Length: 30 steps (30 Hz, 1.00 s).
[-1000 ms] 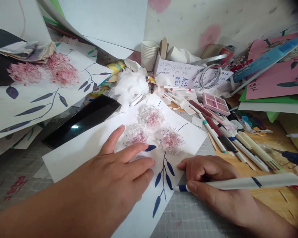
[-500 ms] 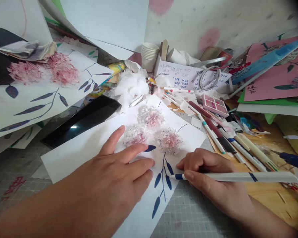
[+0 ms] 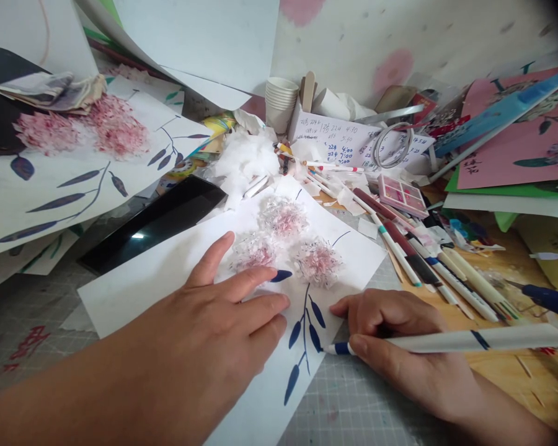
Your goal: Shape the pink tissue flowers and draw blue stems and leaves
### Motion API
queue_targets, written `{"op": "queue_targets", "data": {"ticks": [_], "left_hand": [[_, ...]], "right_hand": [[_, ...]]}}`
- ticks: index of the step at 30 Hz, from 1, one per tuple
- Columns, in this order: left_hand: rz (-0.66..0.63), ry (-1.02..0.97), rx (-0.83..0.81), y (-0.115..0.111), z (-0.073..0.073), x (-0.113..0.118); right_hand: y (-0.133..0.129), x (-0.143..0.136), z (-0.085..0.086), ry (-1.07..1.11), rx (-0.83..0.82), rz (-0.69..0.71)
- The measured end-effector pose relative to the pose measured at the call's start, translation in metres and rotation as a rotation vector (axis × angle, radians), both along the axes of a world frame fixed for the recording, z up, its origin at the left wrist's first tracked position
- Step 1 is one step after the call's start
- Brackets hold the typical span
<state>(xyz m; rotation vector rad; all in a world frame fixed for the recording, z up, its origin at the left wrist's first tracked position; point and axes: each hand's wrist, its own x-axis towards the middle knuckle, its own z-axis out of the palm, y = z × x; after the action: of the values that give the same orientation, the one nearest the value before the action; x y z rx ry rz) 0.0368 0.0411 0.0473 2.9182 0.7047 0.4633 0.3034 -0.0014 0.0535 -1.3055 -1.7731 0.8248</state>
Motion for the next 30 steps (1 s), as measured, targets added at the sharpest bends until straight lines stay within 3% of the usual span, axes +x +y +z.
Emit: {"op": "queue_targets", "data": {"ticks": [22, 30], "left_hand": [[-0.003, -0.006, -0.026, 0.002, 0.008, 0.0], [-0.014, -0.002, -0.023, 0.0, 0.007, -0.002]], "right_hand": [[-0.001, -0.001, -0.001, 0.0, 0.005, -0.03], [-0.003, 0.001, -0.008, 0.119, -0.101, -0.018]]}}
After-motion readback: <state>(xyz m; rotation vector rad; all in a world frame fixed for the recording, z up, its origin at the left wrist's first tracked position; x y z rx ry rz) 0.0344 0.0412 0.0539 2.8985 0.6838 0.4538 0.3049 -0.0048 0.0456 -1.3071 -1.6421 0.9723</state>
